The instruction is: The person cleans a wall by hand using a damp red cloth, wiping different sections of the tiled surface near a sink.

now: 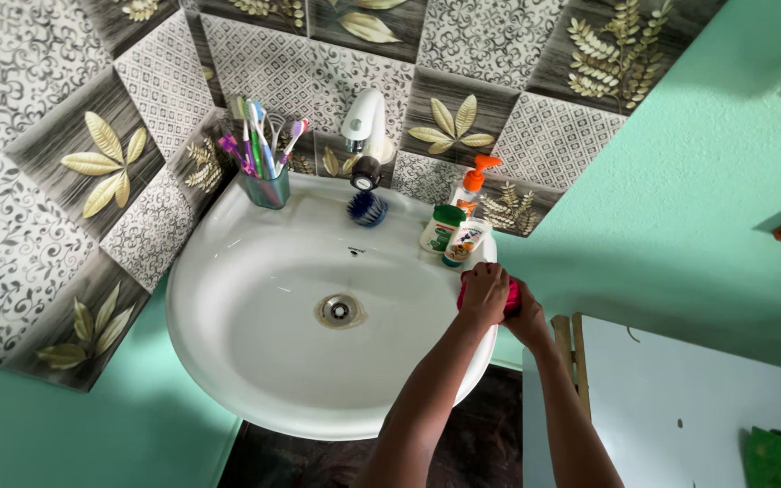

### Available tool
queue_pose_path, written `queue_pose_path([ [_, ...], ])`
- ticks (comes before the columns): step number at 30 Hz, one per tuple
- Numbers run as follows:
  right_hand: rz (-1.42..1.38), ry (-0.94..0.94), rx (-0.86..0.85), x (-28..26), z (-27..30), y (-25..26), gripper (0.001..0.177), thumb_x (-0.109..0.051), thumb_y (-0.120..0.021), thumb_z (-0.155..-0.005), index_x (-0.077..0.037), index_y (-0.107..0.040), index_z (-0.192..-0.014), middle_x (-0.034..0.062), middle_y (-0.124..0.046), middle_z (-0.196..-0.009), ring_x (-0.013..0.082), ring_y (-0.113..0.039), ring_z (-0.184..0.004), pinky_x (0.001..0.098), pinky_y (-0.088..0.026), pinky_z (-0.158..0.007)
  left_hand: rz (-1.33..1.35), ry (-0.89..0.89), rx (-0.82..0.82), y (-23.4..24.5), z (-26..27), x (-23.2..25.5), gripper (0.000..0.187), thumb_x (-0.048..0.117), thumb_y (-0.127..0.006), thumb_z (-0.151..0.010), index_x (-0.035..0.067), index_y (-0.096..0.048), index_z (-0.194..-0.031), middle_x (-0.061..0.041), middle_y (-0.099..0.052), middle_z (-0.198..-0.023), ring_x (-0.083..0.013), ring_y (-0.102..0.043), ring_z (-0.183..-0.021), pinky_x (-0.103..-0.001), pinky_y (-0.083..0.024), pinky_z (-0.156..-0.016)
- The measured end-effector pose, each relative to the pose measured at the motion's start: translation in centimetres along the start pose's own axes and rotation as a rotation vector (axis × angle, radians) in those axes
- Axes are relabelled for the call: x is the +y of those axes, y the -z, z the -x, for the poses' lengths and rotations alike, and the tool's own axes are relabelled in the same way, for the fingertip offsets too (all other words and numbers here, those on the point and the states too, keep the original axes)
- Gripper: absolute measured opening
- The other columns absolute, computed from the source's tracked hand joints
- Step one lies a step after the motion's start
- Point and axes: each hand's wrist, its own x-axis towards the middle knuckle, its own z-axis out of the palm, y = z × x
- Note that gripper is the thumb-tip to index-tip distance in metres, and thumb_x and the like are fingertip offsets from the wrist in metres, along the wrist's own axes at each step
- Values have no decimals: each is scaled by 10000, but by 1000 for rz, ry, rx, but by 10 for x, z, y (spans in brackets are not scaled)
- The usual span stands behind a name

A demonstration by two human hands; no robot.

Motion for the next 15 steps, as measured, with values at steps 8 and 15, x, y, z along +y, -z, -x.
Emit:
queue_pose_path([
  [8,89,-234,-13,-19,56,0,700,-157,-917,-663,-110,-611,-1291,148,-764,-1093,321,-752,-1005,426,-597,-841,272,-53,-289,6,29,-8,531,233,-795,-691,66,-648,-1173,-70,-605,-1247,-361,-596,-1103,-468,-593,-847],
  [15,143,-167,65,-82,125,-1,694,-69,-907,-606,-72,-640,-1247,177,-745,-1080,361,-723,-994,438,-580,-831,408,-143,-320,2,91,-21,524,215,-753,-716,92,-629,-1210,-104,-630,-1217,-389,-623,-1072,-459,-575,-880],
])
